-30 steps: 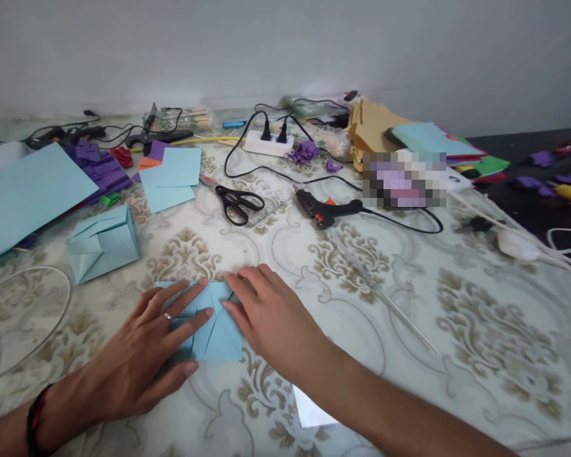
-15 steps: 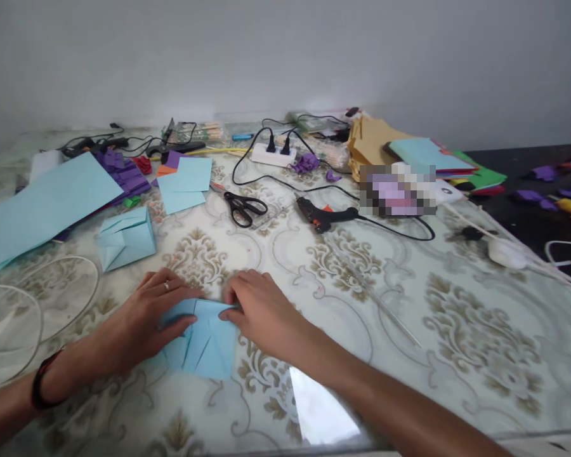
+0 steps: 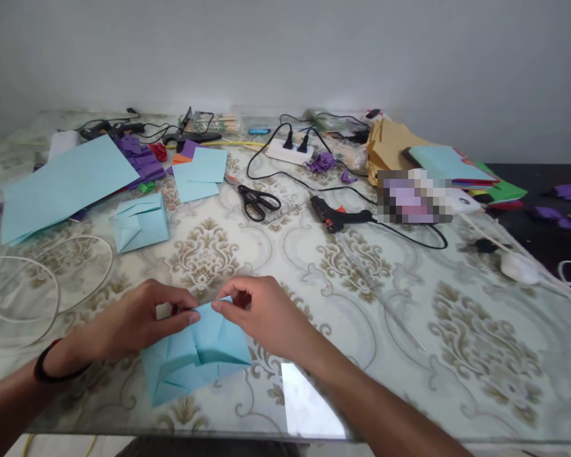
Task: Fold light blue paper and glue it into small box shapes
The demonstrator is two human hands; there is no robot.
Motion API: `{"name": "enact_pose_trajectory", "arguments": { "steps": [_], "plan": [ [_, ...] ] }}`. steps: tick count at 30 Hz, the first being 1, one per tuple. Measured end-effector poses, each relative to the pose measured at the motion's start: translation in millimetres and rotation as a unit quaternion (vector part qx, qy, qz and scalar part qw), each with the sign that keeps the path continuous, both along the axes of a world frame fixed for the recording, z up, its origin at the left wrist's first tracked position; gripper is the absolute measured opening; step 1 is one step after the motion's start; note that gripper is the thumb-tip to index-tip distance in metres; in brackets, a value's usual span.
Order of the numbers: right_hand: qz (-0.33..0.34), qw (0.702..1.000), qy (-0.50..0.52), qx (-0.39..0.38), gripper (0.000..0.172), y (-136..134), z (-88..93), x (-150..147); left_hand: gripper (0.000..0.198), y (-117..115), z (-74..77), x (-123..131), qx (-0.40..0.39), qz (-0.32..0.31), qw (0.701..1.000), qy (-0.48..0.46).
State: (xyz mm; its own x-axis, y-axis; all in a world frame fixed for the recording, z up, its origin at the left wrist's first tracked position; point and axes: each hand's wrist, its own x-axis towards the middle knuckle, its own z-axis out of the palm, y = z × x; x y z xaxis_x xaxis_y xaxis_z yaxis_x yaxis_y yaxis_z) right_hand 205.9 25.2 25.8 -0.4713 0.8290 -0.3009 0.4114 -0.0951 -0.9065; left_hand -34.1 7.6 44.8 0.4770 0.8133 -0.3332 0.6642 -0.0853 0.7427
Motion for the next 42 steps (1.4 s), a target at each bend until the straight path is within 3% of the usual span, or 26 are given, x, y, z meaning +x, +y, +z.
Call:
{"name": "enact_pose_trajectory", "arguments": {
  "steps": [10, 14, 27, 34, 42],
  "plan": [
    [0.016, 0.998, 0.026, 0.053, 0.005, -10, -9.6, -10, 0.037, -6, -11.7, 6, 0.023, -0.034, 0.999, -0.008],
    [0.042, 0.995, 0.06, 0.06, 0.012, -12, -7.7, -13, 0.031, -8, -14.6, 5, 0.033, -0.083, 0.995, -0.055],
    [0.059, 0.998, 0.016, -0.034, 0.01, 3, -3.1, 6, 0.033, -1, -4.7, -2, -0.005, -0.117, 0.993, -0.028],
    [0.07, 0.995, 0.065, -0.002, 0.01, 10, 3.5, 13, 0.039, -3, 0.7, 0, 0.015, -0.059, 0.998, -0.001],
    [0.067, 0.997, 0.044, 0.023, 0.01, -14, -5.7, -13, 0.013, -9, -1.6, 9, 0.006, 0.032, 0.997, -0.074]
  ]
}}
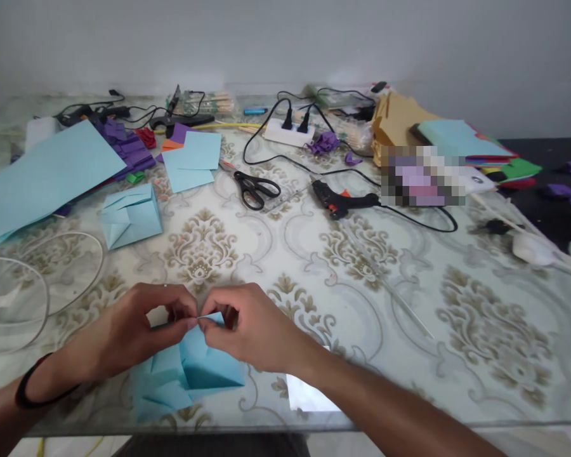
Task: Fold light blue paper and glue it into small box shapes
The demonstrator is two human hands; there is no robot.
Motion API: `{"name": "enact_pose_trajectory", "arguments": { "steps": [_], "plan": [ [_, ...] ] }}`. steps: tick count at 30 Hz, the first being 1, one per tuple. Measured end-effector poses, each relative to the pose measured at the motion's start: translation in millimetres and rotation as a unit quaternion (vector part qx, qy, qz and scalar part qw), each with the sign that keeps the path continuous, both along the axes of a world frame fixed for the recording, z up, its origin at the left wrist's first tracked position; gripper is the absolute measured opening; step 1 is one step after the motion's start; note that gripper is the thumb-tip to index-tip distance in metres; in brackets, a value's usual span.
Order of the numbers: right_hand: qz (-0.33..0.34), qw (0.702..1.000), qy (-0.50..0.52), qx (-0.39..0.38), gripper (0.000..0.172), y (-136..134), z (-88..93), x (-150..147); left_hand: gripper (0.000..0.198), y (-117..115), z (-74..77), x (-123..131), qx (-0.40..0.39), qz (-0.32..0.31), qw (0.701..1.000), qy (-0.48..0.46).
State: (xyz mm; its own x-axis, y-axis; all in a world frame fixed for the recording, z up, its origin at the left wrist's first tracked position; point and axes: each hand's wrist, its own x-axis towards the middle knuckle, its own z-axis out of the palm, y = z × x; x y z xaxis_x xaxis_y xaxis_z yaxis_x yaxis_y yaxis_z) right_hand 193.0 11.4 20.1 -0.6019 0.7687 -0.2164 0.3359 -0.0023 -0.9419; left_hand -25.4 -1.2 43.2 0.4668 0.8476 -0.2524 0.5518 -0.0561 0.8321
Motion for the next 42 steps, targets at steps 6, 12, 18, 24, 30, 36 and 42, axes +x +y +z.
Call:
{"name": "enact_pose_trajectory", "arguments": {
  "steps": [6, 12, 18, 24, 30, 36, 42],
  "plan": [
    [0.007, 0.998, 0.031, 0.05, 0.01, -1, 5.1, 0, 0.011, 2, 2.2, -2, -0.074, -0.023, 0.996, -0.04],
    [0.011, 0.998, 0.037, 0.055, 0.012, 1, 5.8, 2, 0.013, 6, 2.1, -8, -0.11, -0.048, 0.992, -0.038],
    [-0.007, 0.999, 0.037, 0.032, 0.014, 7, 9.2, 10, 0.014, 12, 0.5, -15, -0.114, -0.048, 0.991, -0.053],
    [-0.035, 0.989, 0.107, -0.099, 0.037, 18, 1.3, 21, 0.022, 23, -5.8, -26, -0.07, 0.07, 0.992, -0.074],
    [-0.131, 0.965, 0.2, -0.106, 0.039, 30, -5.2, 24, 0.025, 31, -14.5, -31, -0.009, 0.284, 0.944, -0.168],
    [-0.191, 0.969, 0.145, -0.058, 0.036, 29, -2.0, 27, 0.022, 22, -8.6, -25, -0.108, 0.116, 0.969, -0.188],
    [-0.068, 0.987, 0.102, -0.106, 0.035, 20, 1.8, 20, 0.044, 20, -2.8, -22, -0.117, 0.11, 0.97, -0.183]
  ]
}}
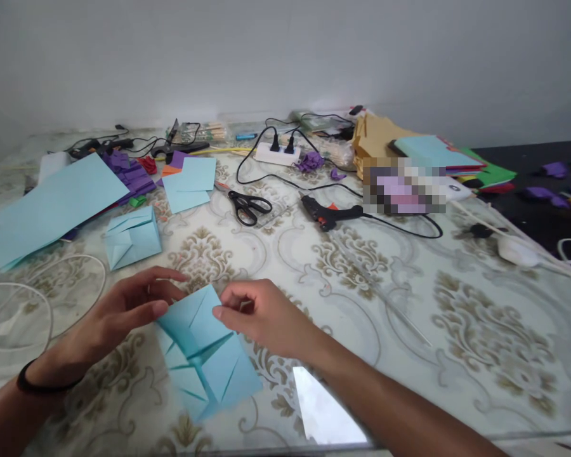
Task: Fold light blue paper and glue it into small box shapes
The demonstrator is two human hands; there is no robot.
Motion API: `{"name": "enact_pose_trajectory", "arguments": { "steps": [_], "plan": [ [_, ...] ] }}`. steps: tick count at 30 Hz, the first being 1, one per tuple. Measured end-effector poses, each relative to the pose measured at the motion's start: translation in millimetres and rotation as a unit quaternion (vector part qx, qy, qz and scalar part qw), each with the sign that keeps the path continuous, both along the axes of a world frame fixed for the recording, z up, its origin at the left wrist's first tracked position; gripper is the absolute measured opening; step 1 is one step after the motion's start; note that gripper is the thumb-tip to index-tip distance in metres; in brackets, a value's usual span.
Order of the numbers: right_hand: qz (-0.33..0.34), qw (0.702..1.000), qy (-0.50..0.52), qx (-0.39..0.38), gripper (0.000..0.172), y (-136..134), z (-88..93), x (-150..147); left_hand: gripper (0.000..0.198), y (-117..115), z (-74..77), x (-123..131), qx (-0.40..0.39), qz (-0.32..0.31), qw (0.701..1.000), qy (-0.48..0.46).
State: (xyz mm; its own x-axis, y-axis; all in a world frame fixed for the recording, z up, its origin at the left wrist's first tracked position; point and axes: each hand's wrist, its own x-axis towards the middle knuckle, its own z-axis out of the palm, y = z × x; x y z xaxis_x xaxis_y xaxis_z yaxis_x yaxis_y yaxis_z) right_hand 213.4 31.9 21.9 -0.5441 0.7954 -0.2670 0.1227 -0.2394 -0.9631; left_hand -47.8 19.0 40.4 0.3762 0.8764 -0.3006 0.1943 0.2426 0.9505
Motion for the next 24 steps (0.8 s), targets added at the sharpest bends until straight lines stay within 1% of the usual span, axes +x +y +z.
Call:
{"name": "enact_pose_trajectory", "arguments": {
  "steps": [2, 3, 5, 7, 10, 14, 16, 19, 22, 24],
  "plan": [
    [0.028, 0.999, -0.016, -0.006, 0.032, -5, -0.2, -6, 0.036, -2, -2.5, 3, 0.003, -0.029, 0.999, 0.04],
    [0.029, 0.999, -0.018, -0.007, 0.03, -8, -0.7, -8, 0.032, -4, -3.9, 4, 0.009, -0.043, 0.997, 0.06],
    [0.012, 1.0, -0.002, -0.011, 0.027, -13, -2.7, -14, 0.031, -8, -6.2, 7, 0.016, -0.064, 0.994, 0.087],
    [-0.015, 0.999, 0.029, -0.017, 0.026, -17, -5.4, -18, 0.033, -10, -6.6, 10, 0.013, -0.081, 0.992, 0.094],
    [-0.03, 0.997, 0.066, -0.034, 0.027, -21, -8.2, -23, 0.028, -13, -3.5, 13, 0.017, -0.102, 0.989, 0.101],
    [-0.021, 0.996, 0.067, -0.058, 0.03, -24, -7.2, -25, 0.032, -15, 2.7, 18, 0.051, -0.125, 0.983, 0.122],
    [-0.02, 0.995, 0.075, -0.065, 0.029, -24, -6.4, -24, 0.033, -16, 3.7, 19, 0.079, -0.125, 0.981, 0.128],
    [-0.017, 0.992, 0.102, -0.07, 0.025, -22, -7.5, -21, 0.031, -17, 1.7, 19, 0.109, -0.098, 0.982, 0.12],
    [-0.016, 0.992, 0.099, -0.071, 0.021, -21, -11.3, -20, 0.029, -19, -0.4, 20, 0.1, -0.087, 0.984, 0.118],
    [-0.01, 0.993, 0.092, -0.078, 0.019, -21, -14.3, -21, 0.026, -21, -0.2, 23, 0.097, -0.105, 0.981, 0.131]
  ]
}}
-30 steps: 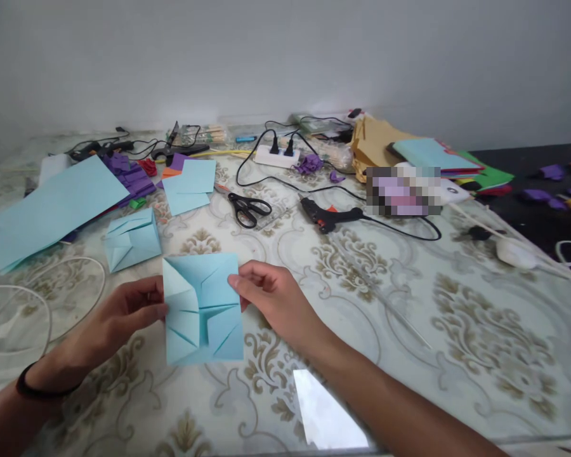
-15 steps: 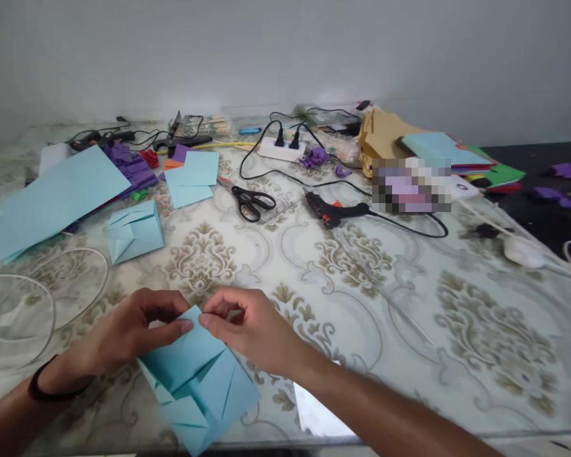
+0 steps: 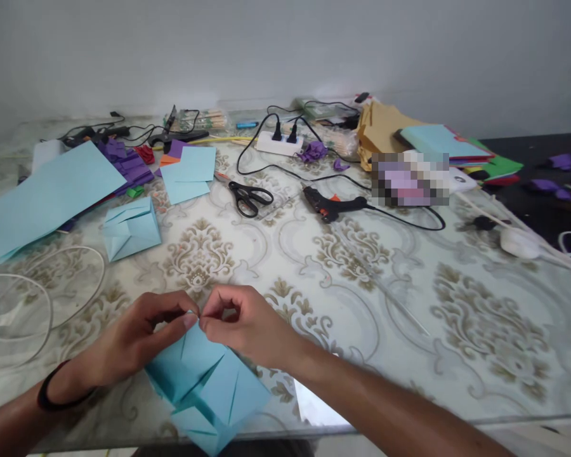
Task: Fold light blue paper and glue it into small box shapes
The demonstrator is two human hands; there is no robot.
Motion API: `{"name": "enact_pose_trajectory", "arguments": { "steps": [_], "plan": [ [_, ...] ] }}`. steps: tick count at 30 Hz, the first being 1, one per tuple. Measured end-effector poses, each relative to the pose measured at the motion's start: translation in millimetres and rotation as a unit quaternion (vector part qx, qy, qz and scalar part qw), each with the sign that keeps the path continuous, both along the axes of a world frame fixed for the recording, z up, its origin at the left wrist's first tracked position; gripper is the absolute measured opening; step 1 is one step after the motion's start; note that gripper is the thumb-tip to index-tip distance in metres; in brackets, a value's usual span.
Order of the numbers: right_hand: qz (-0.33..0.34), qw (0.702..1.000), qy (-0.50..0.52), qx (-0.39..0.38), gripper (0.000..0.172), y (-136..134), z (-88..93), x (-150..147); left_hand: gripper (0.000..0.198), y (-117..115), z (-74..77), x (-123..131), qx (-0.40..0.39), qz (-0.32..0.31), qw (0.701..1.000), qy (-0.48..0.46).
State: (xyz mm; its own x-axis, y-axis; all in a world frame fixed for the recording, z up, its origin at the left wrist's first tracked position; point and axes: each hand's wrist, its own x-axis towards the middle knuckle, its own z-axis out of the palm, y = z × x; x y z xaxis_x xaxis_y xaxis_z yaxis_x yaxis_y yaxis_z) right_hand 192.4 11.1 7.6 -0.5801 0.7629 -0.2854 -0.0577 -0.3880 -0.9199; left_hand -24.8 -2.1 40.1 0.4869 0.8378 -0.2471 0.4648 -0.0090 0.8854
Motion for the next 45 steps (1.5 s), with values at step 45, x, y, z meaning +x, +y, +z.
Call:
{"name": "enact_pose_trajectory", "arguments": {
  "steps": [45],
  "plan": [
    [-0.01, 0.984, -0.116, 0.136, 0.01, -1, 12.9, -3, 0.019, 5, 3.9, -4, -0.016, 0.007, 1.0, 0.024]
  ]
}}
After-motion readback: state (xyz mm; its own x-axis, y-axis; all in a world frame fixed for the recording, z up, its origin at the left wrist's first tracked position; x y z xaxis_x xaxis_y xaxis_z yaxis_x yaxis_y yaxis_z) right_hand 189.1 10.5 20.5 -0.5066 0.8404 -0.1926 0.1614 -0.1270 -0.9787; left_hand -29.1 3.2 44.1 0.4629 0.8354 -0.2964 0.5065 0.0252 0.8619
